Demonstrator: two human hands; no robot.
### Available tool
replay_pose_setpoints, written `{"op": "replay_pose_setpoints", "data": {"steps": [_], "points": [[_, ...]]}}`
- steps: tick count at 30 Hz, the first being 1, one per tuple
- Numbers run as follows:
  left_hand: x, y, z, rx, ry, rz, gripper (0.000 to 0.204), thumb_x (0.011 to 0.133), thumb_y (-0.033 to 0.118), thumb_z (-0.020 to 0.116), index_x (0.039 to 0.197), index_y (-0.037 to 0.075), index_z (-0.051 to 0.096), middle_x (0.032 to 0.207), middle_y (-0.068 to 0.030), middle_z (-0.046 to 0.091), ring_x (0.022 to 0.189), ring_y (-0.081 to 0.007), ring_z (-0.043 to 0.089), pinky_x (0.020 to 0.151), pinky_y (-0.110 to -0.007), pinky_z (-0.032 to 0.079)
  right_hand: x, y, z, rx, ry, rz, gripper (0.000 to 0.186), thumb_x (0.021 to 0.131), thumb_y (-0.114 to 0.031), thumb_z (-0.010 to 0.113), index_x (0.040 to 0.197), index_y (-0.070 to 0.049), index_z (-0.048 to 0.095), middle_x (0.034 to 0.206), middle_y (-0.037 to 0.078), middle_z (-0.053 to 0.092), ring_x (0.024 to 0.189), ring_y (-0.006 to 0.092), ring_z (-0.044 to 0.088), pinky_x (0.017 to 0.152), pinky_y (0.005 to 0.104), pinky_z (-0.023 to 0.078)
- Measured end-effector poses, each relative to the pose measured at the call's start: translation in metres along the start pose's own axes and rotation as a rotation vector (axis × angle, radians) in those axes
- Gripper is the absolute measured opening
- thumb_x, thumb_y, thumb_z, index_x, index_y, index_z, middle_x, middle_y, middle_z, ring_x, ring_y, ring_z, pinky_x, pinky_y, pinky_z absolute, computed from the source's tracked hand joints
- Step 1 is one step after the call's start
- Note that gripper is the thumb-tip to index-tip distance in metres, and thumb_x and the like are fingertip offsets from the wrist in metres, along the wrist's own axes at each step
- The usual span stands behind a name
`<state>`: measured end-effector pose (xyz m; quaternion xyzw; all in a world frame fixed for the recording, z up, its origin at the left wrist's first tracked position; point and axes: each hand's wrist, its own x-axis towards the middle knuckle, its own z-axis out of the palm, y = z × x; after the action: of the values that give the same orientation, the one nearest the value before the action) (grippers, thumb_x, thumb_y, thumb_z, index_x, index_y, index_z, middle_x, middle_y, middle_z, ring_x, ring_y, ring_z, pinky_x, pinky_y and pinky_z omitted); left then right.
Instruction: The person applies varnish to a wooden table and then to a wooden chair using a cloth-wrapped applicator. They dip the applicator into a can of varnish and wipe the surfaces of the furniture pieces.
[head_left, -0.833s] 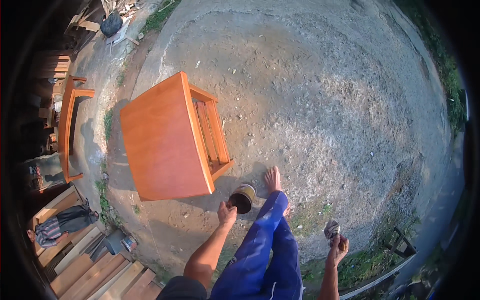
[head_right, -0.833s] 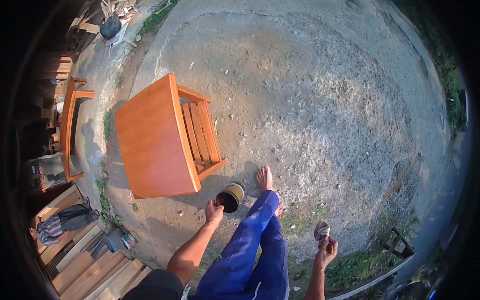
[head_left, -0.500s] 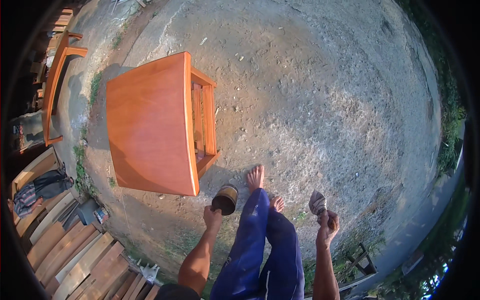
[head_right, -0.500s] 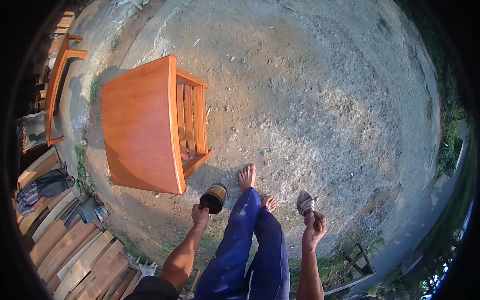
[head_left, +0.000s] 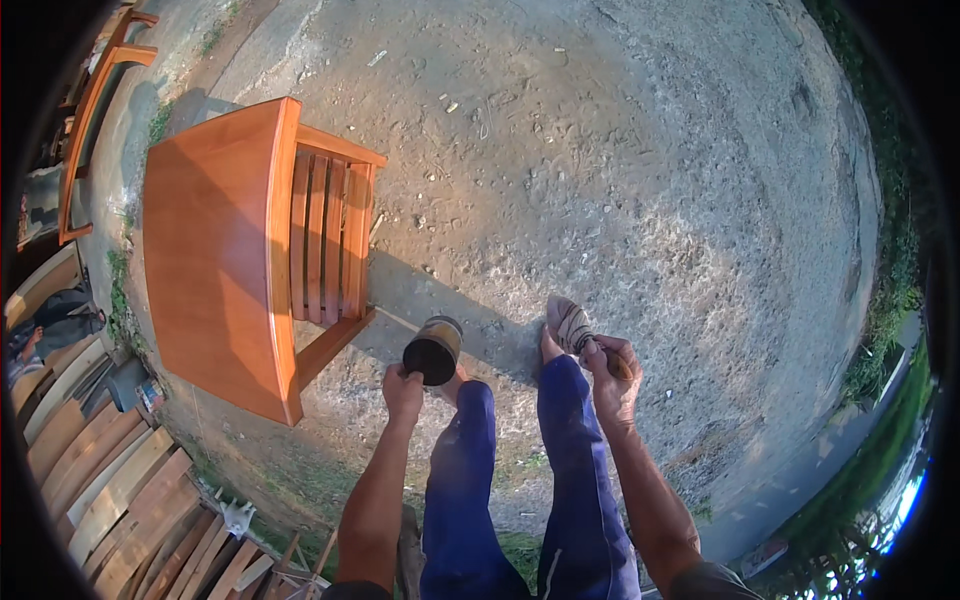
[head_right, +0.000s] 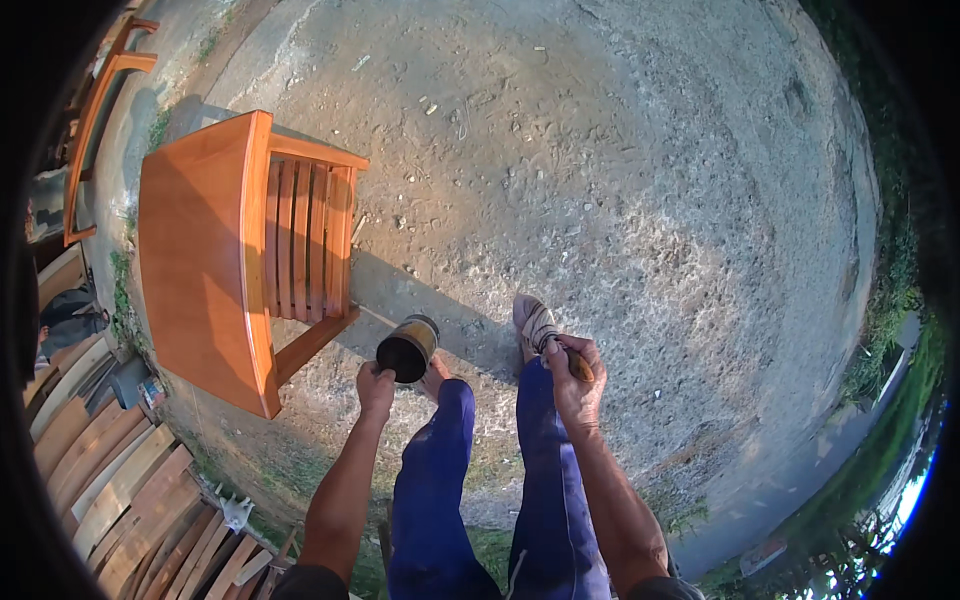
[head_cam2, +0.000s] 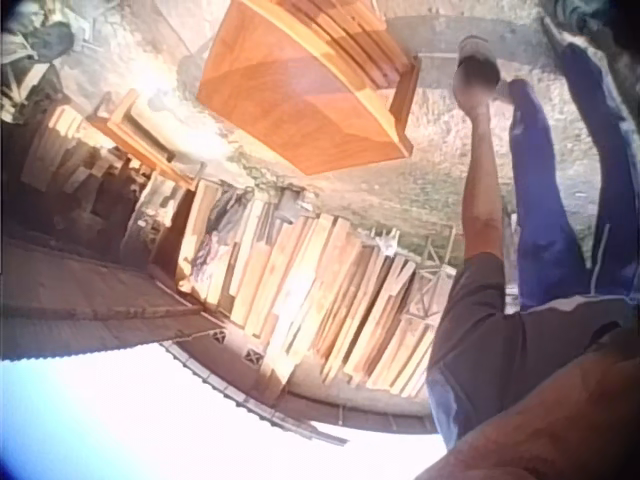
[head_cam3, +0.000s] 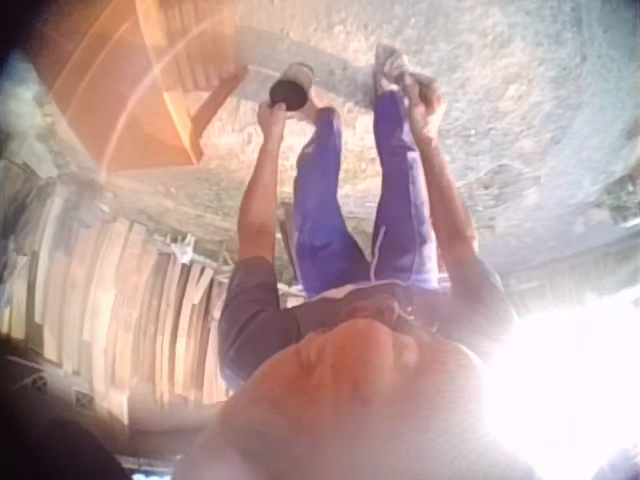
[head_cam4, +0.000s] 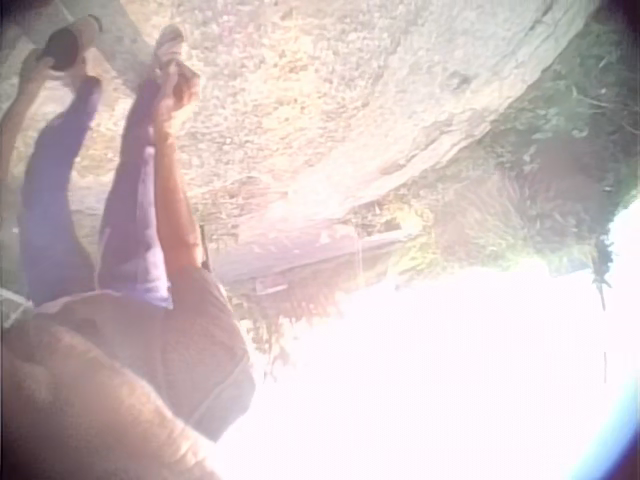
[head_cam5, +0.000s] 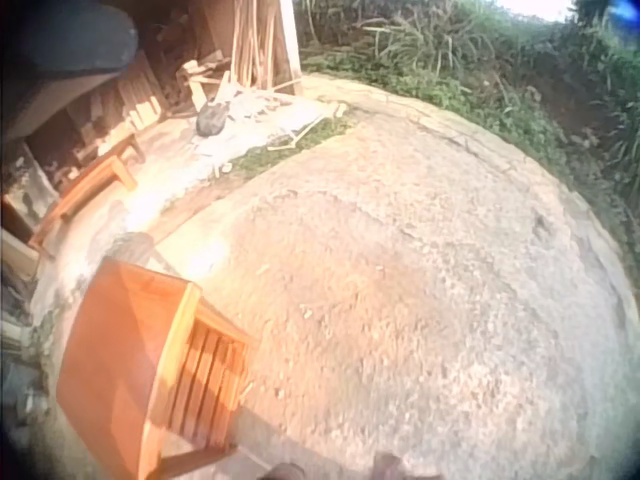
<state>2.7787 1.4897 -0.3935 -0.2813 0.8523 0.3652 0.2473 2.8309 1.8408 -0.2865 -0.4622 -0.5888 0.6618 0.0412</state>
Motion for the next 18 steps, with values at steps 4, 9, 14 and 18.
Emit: {"op": "replay_pose_setpoints", "data": {"steps": [4,9,14,18], "points": [[0.05,0.048,0.074,-0.111,-0.018,0.096,0.028,0.077,0.009,0.065,0.1,-0.005,0.063,0.088,-0.0153,0.07,0.081,-0.0234,0.068,0.078,-0.035,0.052,0.072,-0.003,0.005,0.016,-0.074,-0.092,0.021,0.09,-0.013,0.073,0.103,0.001,0.064,0.089,0.006,0.068,0.08,0.0098,0.064,0.073,0.0258,0.054],[0.101,0.135,0.132,0.015,-0.166,0.189,0.022,0.076,0.012,0.065,0.093,-0.001,0.065,0.081,-0.0135,0.07,0.075,-0.0202,0.066,0.07,-0.034,0.051,0.141,-0.015,0.025,-0.092,-0.156,-0.246,0.024,0.09,-0.016,0.074,0.105,0.0,0.064,0.089,0.006,0.068,0.08,0.0097,0.063,0.072,0.0255,0.053],[0.151,0.171,0.167,-0.016,-0.204,0.209,0.027,0.075,0.017,0.068,0.095,-0.001,0.067,0.086,-0.0169,0.071,0.08,-0.0242,0.069,0.074,-0.036,0.053,0.177,-0.016,0.056,-0.164,-0.219,-0.41,0.026,0.09,-0.019,0.074,0.104,0.001,0.066,0.089,0.007,0.07,0.081,0.0096,0.064,0.072,0.0256,0.053],[0.175,0.198,0.179,0.178,-0.262,0.292,0.035,0.075,0.021,0.068,0.101,-0.002,0.068,0.093,-0.0191,0.072,0.088,-0.0296,0.071,0.081,-0.038,0.054,0.199,-0.016,0.071,-0.21,-0.253,-0.544,0.026,0.089,-0.02,0.076,0.102,0.001,0.067,0.087,0.006,0.071,0.078,0.0103,0.065,0.069,0.0258,0.053]]}}
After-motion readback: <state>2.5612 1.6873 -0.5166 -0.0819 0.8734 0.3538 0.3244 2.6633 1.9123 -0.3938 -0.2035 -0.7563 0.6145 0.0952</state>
